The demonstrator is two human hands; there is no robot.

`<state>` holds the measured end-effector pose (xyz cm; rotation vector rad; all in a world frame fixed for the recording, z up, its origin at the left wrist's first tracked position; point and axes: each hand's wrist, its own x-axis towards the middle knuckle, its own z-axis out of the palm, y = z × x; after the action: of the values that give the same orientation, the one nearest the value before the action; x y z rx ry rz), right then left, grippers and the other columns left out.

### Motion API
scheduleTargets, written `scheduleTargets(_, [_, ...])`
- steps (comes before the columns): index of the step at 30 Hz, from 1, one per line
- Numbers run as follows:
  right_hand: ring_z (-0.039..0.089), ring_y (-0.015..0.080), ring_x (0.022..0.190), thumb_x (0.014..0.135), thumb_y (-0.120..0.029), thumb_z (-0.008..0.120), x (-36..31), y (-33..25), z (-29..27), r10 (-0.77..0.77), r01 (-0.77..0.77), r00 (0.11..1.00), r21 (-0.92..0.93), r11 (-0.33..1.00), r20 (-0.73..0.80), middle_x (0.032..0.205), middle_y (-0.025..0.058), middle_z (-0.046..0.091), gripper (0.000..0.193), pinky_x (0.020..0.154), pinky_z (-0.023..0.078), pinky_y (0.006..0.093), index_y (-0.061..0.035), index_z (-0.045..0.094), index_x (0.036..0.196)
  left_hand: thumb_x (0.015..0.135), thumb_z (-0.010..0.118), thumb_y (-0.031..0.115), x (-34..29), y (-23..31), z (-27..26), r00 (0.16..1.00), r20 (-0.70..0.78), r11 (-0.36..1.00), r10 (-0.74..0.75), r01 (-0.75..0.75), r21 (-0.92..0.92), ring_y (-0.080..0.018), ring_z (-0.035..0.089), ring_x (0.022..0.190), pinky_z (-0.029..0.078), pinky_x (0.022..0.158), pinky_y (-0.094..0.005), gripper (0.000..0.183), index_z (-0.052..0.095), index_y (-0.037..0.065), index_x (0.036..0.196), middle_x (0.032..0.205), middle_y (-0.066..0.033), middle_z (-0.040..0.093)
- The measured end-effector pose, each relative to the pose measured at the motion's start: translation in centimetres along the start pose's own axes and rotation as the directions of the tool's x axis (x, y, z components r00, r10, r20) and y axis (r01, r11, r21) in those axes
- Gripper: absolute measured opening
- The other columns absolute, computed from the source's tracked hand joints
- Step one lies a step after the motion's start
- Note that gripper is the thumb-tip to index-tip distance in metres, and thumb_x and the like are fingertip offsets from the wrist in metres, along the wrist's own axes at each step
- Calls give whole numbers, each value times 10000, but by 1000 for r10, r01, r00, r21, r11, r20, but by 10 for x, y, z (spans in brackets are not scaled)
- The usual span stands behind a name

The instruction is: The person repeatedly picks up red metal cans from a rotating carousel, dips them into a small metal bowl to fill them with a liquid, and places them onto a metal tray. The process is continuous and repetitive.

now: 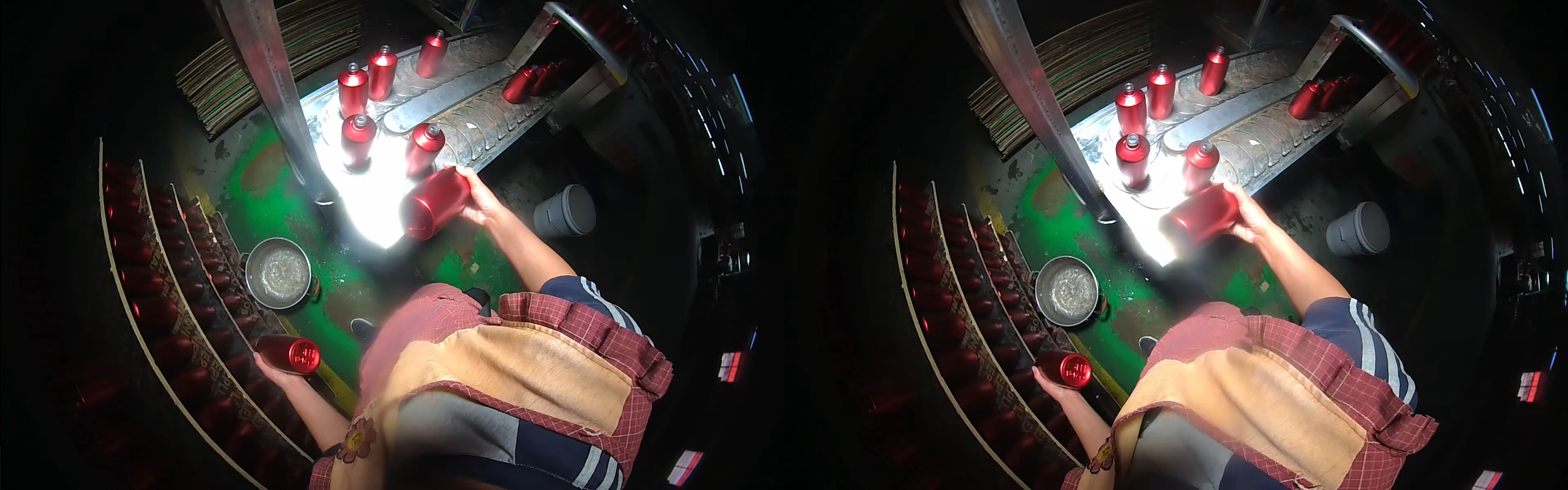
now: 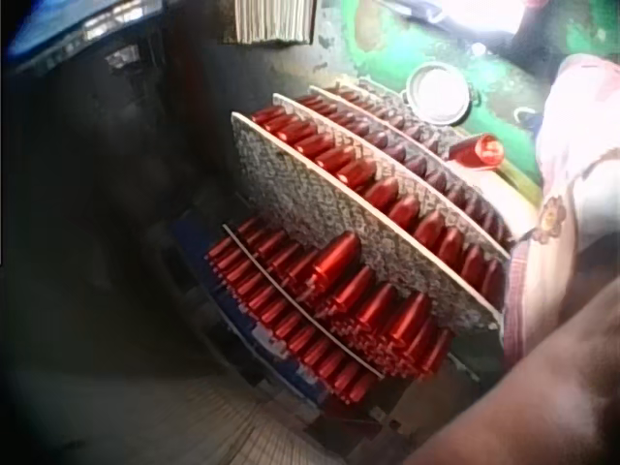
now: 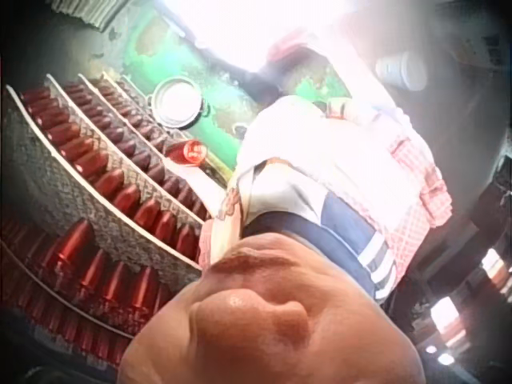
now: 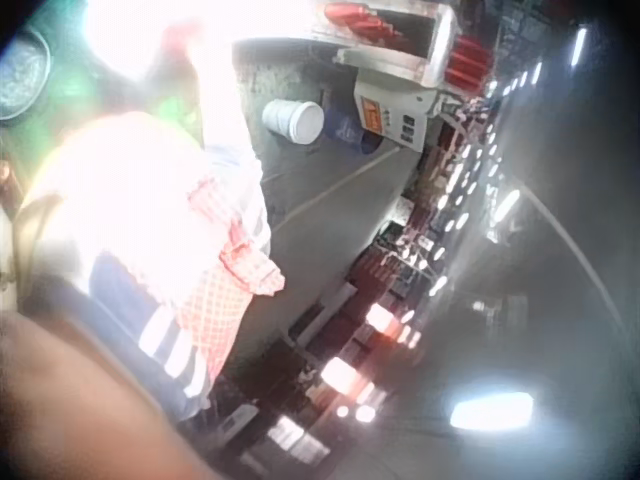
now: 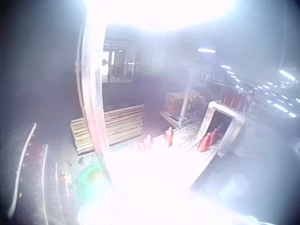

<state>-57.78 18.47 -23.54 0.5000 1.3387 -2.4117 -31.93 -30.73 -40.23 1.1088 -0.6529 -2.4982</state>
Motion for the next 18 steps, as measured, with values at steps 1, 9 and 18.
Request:
scheduleTargets(1, [621, 213, 1075, 922, -368, 617, -5, -31, -35, -126, 114, 983, -96, 989, -134, 1172, 77, 615, 458, 836, 572, 468, -138, 539, 1310, 932, 521, 517, -15, -13, 21, 998, 58, 999, -34, 33, 16, -306, 626, 1073, 530, 905, -519, 513, 602, 99, 1218, 1209, -95, 645])
scheduleTargets(9, [494, 330, 1179, 762, -235, 755, 143, -191, -177, -879, 183, 473, -983, 23, 68, 1238, 127, 564, 375, 1022, 428, 407, -285, 708, 1130, 874, 683, 116, -82, -176, 365, 731, 674, 915, 108, -339, 221, -260, 640, 1055, 527, 947, -385, 386, 584, 36, 1239, 1199, -143, 635])
scheduleTargets(18, [369, 423, 1291, 755, -261, 775, 261, -234, -262, -838, 181, 545, -976, 122, -3, 1450, 231, 382, 471, 1099, 356, 444, -372, 682, 1203, 678, 795, 90, -80, -487, 627, 78, 992, 56, 98, -996, 73, -347, 523, 1134, 436, 973, -428, 323, 755, 155, 992, 1183, -127, 593])
